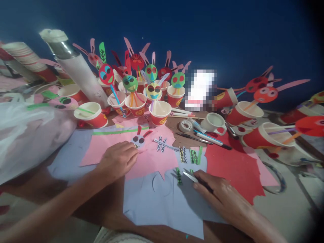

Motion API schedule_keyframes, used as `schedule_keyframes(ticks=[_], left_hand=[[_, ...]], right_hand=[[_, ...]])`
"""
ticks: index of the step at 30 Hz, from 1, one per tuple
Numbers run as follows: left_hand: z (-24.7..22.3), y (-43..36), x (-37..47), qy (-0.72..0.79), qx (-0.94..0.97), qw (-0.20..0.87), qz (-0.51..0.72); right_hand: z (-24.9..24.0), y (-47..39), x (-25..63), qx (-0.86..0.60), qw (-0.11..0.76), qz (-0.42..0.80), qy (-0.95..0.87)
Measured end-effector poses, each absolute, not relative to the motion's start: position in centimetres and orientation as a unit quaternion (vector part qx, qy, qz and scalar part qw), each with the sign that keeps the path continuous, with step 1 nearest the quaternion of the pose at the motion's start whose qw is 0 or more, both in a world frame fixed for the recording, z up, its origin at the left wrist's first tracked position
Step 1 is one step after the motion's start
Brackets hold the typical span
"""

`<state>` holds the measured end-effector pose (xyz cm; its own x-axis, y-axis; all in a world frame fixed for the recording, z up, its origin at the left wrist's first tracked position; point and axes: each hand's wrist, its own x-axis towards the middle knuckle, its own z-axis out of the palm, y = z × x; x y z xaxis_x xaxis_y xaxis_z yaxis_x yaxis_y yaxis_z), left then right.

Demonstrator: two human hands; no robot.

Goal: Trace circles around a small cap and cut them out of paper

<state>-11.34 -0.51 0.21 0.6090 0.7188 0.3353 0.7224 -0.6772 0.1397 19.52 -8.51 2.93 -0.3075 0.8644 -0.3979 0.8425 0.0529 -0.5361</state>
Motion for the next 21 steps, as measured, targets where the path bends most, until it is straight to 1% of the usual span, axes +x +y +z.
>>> schedule_keyframes(ticks=[4,9,13,16,19,21], left_hand=[[1.2,-1.5,-11.1,-0.446,-0.874,0.002,-0.192],[1.5,-3.3,-10.0,-0.451,-0.865,-0.051,-0.216],[0.9,-4.4,-9.0,-0.456,-0.86,-0.08,-0.216],[0.3,-4.7,-8.8,-0.462,-0.859,-0.08,-0.205],[-0.5,-4.9,-8.7,-0.45,-0.871,-0.062,-0.19],[-0.9,-5.1,-8.7,-0.442,-0.876,-0.053,-0.185]], right_hand=[[2.7,-8.4,19.3,-0.583,0.029,0.347,-0.734],[2.4,-7.8,18.8,-0.575,0.029,0.3,-0.76],[2.1,-6.6,17.9,-0.581,0.033,0.207,-0.786],[2.2,-5.3,16.9,-0.564,0.046,0.117,-0.816],[2.2,-4.1,15.4,-0.521,0.046,0.048,-0.851],[1.9,-3.5,14.4,-0.477,0.046,0.034,-0.877]])
